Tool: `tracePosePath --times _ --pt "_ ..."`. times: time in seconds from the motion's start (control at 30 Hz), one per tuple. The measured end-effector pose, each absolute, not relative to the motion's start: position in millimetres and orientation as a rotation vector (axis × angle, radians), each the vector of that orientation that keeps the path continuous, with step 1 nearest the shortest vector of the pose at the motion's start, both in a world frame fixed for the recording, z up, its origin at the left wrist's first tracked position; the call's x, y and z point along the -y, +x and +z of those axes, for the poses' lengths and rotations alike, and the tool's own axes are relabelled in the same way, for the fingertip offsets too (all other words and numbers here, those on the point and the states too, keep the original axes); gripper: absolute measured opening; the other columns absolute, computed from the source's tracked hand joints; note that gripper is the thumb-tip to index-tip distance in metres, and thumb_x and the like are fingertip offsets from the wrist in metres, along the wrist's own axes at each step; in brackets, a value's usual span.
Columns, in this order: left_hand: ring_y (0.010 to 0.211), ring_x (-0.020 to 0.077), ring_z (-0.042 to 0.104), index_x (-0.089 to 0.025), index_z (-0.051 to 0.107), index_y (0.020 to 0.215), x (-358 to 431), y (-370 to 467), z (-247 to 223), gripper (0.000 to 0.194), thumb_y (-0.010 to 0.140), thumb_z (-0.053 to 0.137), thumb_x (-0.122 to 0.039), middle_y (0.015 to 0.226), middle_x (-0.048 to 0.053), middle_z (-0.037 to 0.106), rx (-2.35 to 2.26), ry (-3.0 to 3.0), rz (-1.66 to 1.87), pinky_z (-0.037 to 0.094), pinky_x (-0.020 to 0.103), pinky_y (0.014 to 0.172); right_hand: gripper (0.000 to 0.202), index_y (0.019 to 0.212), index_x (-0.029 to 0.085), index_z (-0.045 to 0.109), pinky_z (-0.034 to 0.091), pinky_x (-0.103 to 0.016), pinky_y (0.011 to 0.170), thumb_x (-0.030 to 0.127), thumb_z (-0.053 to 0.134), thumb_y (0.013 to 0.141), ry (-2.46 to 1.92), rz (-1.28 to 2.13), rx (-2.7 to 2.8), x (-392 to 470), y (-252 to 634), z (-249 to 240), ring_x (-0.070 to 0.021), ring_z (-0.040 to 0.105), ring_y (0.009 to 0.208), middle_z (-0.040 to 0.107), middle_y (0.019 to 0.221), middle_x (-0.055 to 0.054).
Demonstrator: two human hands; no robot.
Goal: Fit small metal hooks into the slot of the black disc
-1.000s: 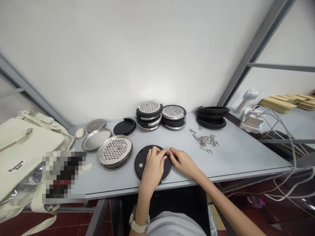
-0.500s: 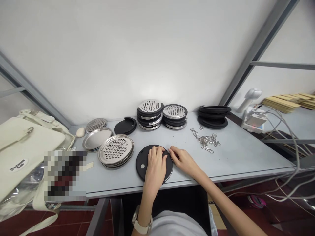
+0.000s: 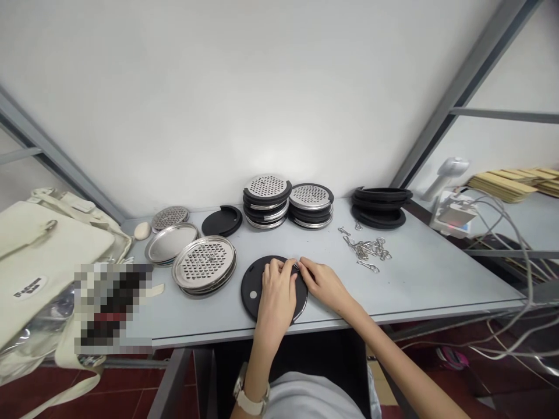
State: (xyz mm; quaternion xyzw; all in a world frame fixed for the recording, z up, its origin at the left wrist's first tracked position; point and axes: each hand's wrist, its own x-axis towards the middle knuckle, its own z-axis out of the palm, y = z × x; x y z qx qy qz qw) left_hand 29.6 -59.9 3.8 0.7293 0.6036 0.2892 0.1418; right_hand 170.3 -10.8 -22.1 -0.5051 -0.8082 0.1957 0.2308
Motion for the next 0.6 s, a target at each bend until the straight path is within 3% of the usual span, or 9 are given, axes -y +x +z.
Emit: tracePosePath --times 0.6 --pt "0.095 0.0209 0.047 -0.025 0.051 0.122 60.1 29.1 3.8 0.032 0.096 0.034 -0.019 0.1 0.006 0.047 -1.742 2.132 0.826 0.042 0.039 0.088 0.021 0.077 0.021 0.048 0.031 -0.023 0.053 0.026 0.035 0.092 -1.309 0.642 2.175 13.4 173.7 -20.4 -0.0123 0.045 0.052 0.055 0.063 0.002"
